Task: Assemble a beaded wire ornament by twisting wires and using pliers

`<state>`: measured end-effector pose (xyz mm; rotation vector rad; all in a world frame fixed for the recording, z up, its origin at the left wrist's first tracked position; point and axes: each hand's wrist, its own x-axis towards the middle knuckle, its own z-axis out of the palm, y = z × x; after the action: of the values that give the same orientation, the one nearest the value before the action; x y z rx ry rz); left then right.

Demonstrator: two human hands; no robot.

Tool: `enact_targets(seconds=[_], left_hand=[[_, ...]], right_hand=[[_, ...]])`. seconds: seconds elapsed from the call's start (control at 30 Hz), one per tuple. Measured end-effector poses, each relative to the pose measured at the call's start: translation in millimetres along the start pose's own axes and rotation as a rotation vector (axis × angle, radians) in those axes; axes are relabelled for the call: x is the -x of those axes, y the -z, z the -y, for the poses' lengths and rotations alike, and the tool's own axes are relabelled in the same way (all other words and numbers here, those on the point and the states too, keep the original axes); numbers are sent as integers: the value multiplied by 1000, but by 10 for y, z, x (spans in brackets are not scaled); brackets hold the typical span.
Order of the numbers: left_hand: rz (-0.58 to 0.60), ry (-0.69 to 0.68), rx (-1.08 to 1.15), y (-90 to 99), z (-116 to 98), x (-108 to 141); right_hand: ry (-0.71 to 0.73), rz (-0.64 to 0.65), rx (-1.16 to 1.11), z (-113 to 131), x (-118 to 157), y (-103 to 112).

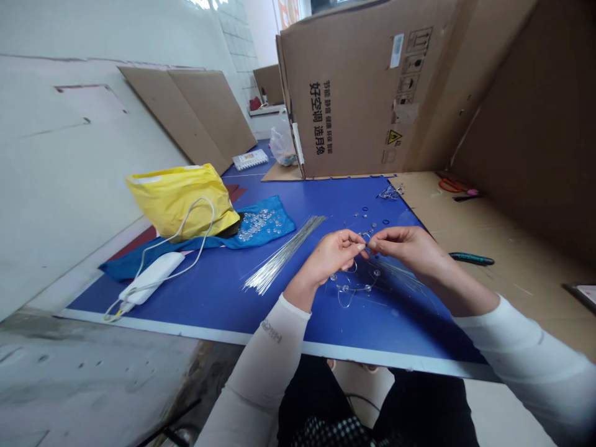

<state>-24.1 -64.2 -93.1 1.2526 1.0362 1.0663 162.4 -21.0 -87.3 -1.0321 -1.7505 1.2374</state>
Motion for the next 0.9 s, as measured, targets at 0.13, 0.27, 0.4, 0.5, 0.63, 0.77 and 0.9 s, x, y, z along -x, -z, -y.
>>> enact_targets(seconds=[0.13, 0.27, 0.4, 0.5, 0.63, 0.77, 0.9], left_hand=[[6, -5, 13, 18, 16, -17], [16, 12, 36, 23, 0, -15], [29, 45, 75, 13, -38, 14], [48, 58, 102, 8, -54, 33], [67, 50, 119, 8, -55, 36], [51, 58, 95, 0, -51, 24], [18, 53, 86, 6, -37, 1]], right_hand=[[-30, -27, -86, -7, -1, -30], [-15, -71, -100, -23, -8, -45], [10, -89, -84, -8, 1, -58], [17, -103, -68, 19, 16, -67], [14, -96, -62, 58, 30, -74], [30, -61, -107, 78, 34, -80], [19, -62, -138, 75, 28, -76]])
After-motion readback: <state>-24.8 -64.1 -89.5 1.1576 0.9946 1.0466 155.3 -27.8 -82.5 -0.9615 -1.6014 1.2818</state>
